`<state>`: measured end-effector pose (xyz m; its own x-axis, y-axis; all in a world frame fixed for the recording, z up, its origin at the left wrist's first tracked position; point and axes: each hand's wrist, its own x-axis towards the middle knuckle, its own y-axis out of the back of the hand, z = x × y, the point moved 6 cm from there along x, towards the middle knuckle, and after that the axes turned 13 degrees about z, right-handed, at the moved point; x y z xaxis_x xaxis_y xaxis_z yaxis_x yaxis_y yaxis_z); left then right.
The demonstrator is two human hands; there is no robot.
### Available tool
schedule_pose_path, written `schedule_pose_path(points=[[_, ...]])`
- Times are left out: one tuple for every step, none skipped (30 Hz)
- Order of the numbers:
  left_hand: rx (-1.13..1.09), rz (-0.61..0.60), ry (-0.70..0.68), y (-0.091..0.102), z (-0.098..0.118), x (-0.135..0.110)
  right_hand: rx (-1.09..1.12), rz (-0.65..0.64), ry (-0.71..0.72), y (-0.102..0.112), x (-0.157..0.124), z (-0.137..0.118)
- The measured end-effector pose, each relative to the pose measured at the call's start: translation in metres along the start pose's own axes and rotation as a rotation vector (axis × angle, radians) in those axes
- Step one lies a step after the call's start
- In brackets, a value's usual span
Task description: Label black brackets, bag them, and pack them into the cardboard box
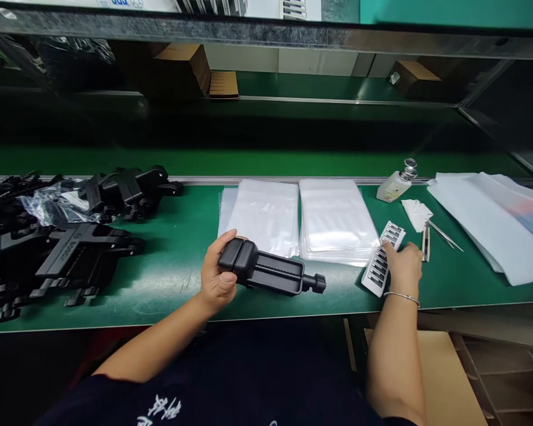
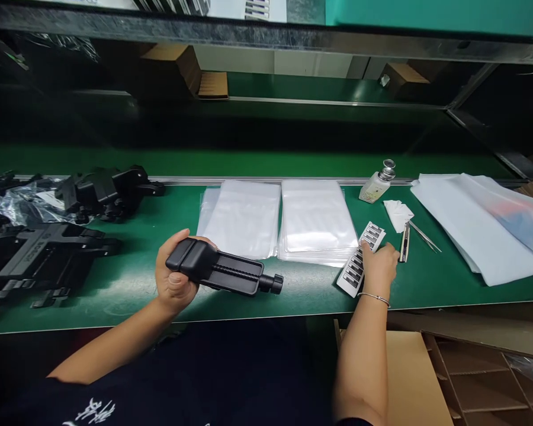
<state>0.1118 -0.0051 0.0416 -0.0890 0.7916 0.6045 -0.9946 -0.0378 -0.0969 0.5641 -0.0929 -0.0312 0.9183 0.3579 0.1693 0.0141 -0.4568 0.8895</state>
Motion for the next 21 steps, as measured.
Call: schedule_pose_path(points=[[0.025, 0.008, 0.007, 0.002, 0.000, 0.000, 0.009, 0.025, 0.000, -0.001, 0.002, 0.000], [0.064, 0.020, 0.021, 0.004, -0.001, 0.000, 0.022, 0.027, 0.002, -0.003, 0.005, -0.001], [0.109, 0.036, 0.041, 0.007, -0.001, 0.000, 0.036, 0.014, 0.004, -0.006, 0.008, -0.003], [0.153, 0.048, 0.066, 0.010, -0.002, 0.000, 0.048, -0.003, 0.007, -0.010, 0.010, -0.004], [0.191, 0.052, 0.094, 0.012, -0.002, 0.001, 0.059, -0.016, 0.011, -0.013, 0.012, -0.005], [0.219, 0.047, 0.126, 0.013, -0.003, 0.002, 0.074, -0.025, 0.016, -0.015, 0.014, -0.006], [0.239, 0.033, 0.164, 0.013, -0.004, 0.003, 0.094, -0.032, 0.024, -0.016, 0.015, -0.007], [0.257, 0.011, 0.210, 0.013, -0.006, 0.005, 0.116, -0.035, 0.035, -0.016, 0.014, -0.007], [0.278, -0.016, 0.266, 0.012, -0.010, 0.006, 0.139, -0.032, 0.047, -0.013, 0.011, -0.006], [0.303, -0.046, 0.332, 0.011, -0.016, 0.008, 0.164, -0.022, 0.060, -0.009, 0.007, -0.004], [0.336, -0.079, 0.399, 0.011, -0.025, 0.008, 0.181, -0.007, 0.074, -0.003, 0.001, -0.001], [0.372, -0.112, 0.460, 0.011, -0.036, 0.008, 0.181, 0.004, 0.088, 0.004, -0.006, 0.004], [0.409, -0.140, 0.509, 0.013, -0.048, 0.008, 0.159, 0.006, 0.100, 0.011, -0.015, 0.010], [0.443, -0.163, 0.540, 0.015, -0.061, 0.006, 0.110, -0.004, 0.106, 0.019, -0.026, 0.017], [0.471, -0.180, 0.554, 0.018, -0.073, 0.005, 0.039, -0.022, 0.103, 0.026, -0.038, 0.026], [0.495, -0.193, 0.557, 0.022, -0.085, 0.004, -0.046, -0.046, 0.094, 0.032, -0.050, 0.035], [0.521, -0.210, 0.549, 0.025, -0.094, 0.003, -0.131, -0.070, 0.083, 0.037, -0.063, 0.043], [0.558, -0.230, 0.524, 0.027, -0.100, 0.004, -0.196, -0.093, 0.075, 0.041, -0.075, 0.051], [0.607, -0.248, 0.469, 0.028, -0.102, 0.006, -0.232, -0.114, 0.073, 0.044, -0.086, 0.057], [0.657, -0.258, 0.385, 0.027, -0.099, 0.010, -0.228, -0.135, 0.077, 0.045, -0.097, 0.061], [0.694, -0.262, 0.283, 0.022, -0.091, 0.014, -0.182, -0.154, 0.079, 0.045, -0.106, 0.064]])
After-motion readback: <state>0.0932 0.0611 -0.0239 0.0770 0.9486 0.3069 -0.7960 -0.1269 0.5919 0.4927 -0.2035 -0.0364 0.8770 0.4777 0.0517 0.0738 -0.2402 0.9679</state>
